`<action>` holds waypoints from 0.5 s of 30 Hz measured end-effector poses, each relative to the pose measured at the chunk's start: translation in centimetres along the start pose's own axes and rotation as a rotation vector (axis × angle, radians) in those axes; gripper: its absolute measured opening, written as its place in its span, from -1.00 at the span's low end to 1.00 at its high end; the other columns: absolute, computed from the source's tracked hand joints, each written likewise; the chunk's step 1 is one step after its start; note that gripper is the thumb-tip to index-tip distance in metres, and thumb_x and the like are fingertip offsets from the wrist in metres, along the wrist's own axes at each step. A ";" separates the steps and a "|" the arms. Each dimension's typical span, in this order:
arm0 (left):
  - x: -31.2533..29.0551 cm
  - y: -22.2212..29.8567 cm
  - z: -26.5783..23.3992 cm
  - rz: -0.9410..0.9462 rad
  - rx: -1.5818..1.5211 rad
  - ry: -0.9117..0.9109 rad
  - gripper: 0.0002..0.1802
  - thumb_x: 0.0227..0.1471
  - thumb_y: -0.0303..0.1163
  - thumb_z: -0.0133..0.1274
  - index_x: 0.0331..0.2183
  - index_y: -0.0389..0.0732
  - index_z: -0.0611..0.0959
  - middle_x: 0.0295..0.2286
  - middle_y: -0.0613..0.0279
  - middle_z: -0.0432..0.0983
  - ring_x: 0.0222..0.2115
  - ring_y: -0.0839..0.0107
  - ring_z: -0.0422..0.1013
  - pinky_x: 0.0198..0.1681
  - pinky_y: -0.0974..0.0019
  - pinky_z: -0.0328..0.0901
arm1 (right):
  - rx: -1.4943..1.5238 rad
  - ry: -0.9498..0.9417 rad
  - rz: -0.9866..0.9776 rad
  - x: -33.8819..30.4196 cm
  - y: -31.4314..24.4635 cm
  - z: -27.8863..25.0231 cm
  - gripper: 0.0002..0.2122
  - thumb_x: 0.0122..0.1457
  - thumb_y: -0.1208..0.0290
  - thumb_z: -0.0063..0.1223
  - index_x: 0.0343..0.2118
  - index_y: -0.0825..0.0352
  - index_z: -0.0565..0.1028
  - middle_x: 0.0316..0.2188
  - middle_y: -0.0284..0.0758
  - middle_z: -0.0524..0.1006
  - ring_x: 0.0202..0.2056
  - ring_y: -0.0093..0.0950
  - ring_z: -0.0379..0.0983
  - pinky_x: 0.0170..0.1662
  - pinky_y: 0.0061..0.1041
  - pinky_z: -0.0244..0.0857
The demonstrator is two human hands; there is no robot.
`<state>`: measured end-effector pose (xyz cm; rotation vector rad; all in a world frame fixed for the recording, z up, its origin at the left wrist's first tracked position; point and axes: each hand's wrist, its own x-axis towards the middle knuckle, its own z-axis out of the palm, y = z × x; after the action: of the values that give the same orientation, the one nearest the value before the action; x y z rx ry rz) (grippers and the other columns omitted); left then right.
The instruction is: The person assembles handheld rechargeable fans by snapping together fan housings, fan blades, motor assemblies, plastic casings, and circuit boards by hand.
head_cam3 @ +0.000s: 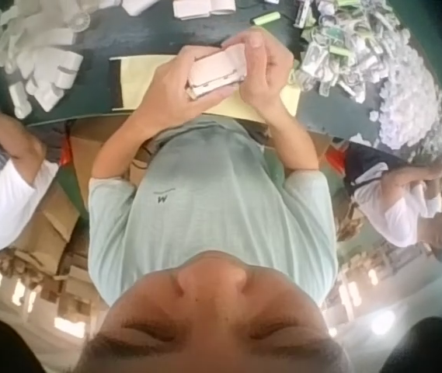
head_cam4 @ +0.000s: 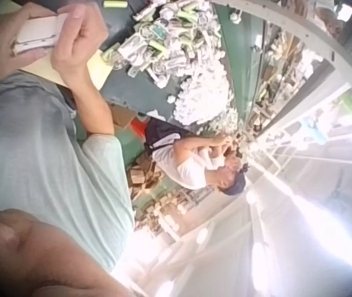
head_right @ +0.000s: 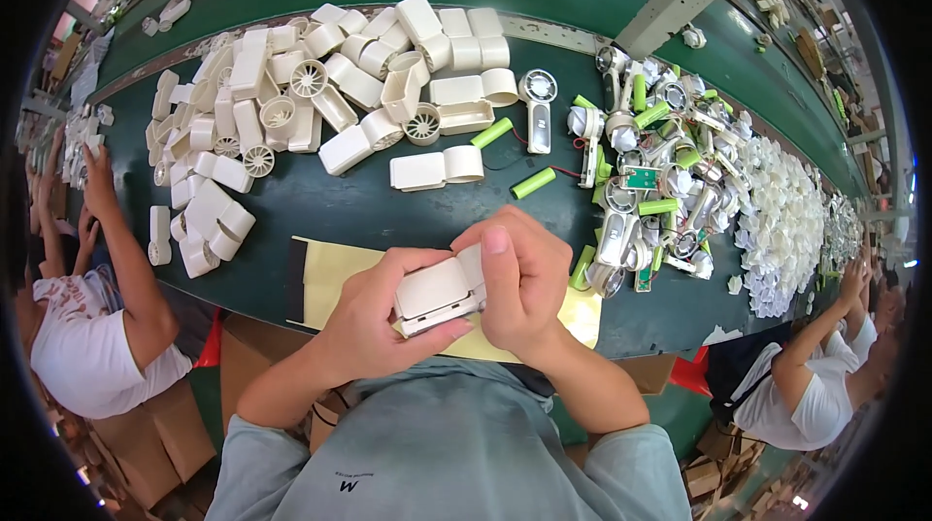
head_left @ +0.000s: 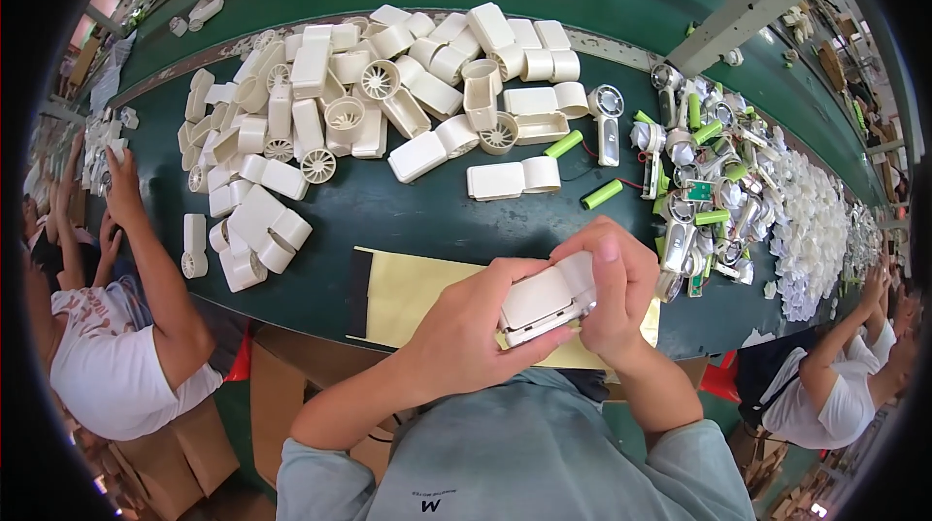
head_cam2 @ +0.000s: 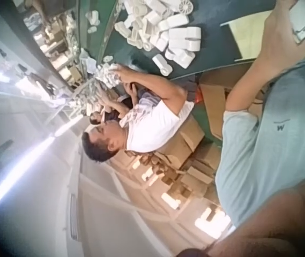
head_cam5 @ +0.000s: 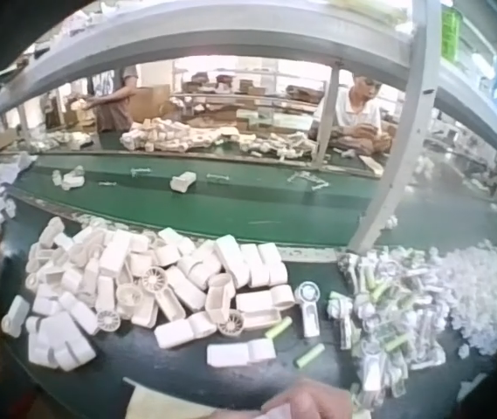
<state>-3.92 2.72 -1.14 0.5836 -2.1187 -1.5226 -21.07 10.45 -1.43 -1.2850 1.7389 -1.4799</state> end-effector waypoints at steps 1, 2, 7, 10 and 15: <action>0.0 -0.1 0.1 0.004 -0.007 -0.006 -0.36 -0.05 -0.31 0.43 0.00 -0.32 0.49 -0.30 0.04 0.62 -0.34 0.16 0.62 -0.30 0.22 0.49 | 0.005 0.045 -0.060 0.0 0.0 0.3 -0.55 0.42 0.26 -0.32 -0.45 0.45 0.55 -0.50 -0.22 0.55 -0.50 -0.53 0.39 -0.43 -0.52 0.21; 0.1 -0.1 0.3 0.073 0.023 0.042 -0.37 -0.07 -0.32 0.45 -0.02 -0.33 0.51 -0.31 0.03 0.62 -0.35 0.16 0.62 -0.31 0.23 0.50 | 0.010 0.090 -0.120 0.1 0.0 0.5 -0.53 0.42 0.25 -0.33 -0.50 0.43 0.54 -0.54 -0.24 0.53 -0.54 -0.53 0.35 -0.47 -0.51 0.17; -0.1 -0.5 0.7 0.244 0.111 0.161 -0.41 -0.12 -0.36 0.47 -0.08 -0.34 0.57 -0.32 0.00 0.63 -0.39 0.20 0.63 -0.35 0.27 0.50 | -0.007 0.104 -0.134 0.2 -0.4 0.6 -0.51 0.42 0.27 -0.33 -0.55 0.43 0.55 -0.61 -0.26 0.51 -0.59 -0.52 0.33 -0.50 -0.50 0.15; -0.2 -0.8 0.6 0.258 0.129 0.140 -0.43 -0.14 -0.44 0.45 -0.08 -0.35 0.56 -0.30 0.02 0.65 -0.37 0.34 0.64 -0.35 0.34 0.50 | 0.014 0.061 -0.098 0.2 -0.2 0.5 -0.51 0.42 0.28 -0.33 -0.52 0.46 0.56 -0.60 -0.26 0.51 -0.60 -0.52 0.33 -0.51 -0.50 0.14; -0.1 -1.0 -0.1 0.049 -0.124 0.048 -0.51 -0.02 -0.39 0.39 -0.07 -0.31 0.58 -0.33 0.04 0.66 -0.42 0.37 0.62 -0.38 0.36 0.47 | 0.012 -0.051 -0.022 0.8 -0.6 -0.3 -0.47 0.45 0.22 -0.35 -0.49 0.48 0.58 -0.60 -0.26 0.51 -0.60 -0.53 0.33 -0.52 -0.51 0.13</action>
<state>-3.70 2.35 -2.11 0.5156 -1.9719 -1.5843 -21.52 9.88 -0.61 -1.3285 1.6857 -1.4550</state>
